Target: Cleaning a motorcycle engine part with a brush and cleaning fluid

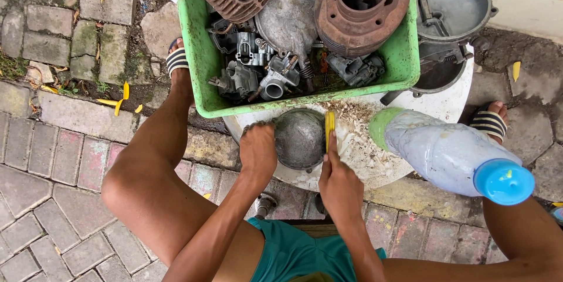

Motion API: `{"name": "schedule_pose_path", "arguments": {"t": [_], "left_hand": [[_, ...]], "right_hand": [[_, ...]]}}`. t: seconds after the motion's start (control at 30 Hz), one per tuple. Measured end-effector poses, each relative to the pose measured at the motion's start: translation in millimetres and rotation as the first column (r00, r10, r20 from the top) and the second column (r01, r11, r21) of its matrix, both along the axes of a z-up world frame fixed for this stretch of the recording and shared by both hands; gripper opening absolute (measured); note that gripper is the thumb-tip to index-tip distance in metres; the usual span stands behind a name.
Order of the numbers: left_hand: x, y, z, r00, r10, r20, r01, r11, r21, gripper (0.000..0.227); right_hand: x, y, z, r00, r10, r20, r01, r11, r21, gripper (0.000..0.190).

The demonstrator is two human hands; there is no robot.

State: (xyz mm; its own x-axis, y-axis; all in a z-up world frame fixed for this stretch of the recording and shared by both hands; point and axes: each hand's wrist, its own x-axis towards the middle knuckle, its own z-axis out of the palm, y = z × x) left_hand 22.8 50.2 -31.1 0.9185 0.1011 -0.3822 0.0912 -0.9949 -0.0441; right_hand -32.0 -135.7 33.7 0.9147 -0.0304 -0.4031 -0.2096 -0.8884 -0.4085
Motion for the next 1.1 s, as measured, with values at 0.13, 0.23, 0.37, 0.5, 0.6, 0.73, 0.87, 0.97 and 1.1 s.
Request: {"name": "schedule_pose_path", "arguments": {"t": [0.13,0.23,0.37,0.5,0.6,0.73,0.87,0.97,1.1], "left_hand": [[1.1,-3.4,9.5,0.997,0.016,-0.075,-0.017,1.000,-0.009,0.029],[-0.7,-5.0,7.9,0.997,0.014,-0.071,-0.013,1.000,0.007,0.024],[-3.1,-2.6,1.6,0.999,-0.017,-0.033,0.019,0.999,0.048,0.015],[-13.7,-7.6,3.4,1.000,0.013,-0.014,-0.014,0.999,-0.049,0.015],[-10.6,-12.2,-5.1,0.998,0.009,-0.061,-0.004,0.996,0.088,0.033],[-11.0,-13.1,-4.7,0.985,-0.052,-0.163,0.077,0.986,0.149,0.026],[-11.9,-13.2,-5.8,0.994,-0.055,-0.091,0.068,0.987,0.145,0.026],[-13.9,-14.1,-1.0,0.994,-0.059,-0.095,0.074,0.985,0.156,0.022],[-12.1,-13.8,-8.9,0.987,-0.075,-0.145,0.103,0.975,0.195,0.018]], "right_hand": [[-21.5,5.5,-2.0,0.999,0.005,0.053,-0.004,1.000,-0.017,0.060],[-62.4,13.1,-11.5,1.000,0.011,0.001,-0.011,1.000,0.009,0.068],[-43.8,11.0,-17.3,0.998,0.002,0.063,-0.002,1.000,-0.005,0.066],[16.2,9.6,34.2,0.999,-0.016,0.043,0.016,1.000,-0.006,0.054],[-20.8,12.7,10.1,0.996,0.077,0.033,-0.074,0.995,-0.066,0.066],[-40.0,16.2,-10.7,0.993,0.106,0.055,-0.098,0.986,-0.135,0.068],[-7.0,13.5,-16.7,0.987,-0.013,0.158,0.016,1.000,-0.017,0.062],[-29.5,16.9,-18.9,0.992,-0.042,0.119,0.040,0.999,0.016,0.065],[-61.6,18.5,-27.0,0.998,-0.056,-0.021,0.057,0.996,0.065,0.072]]}}
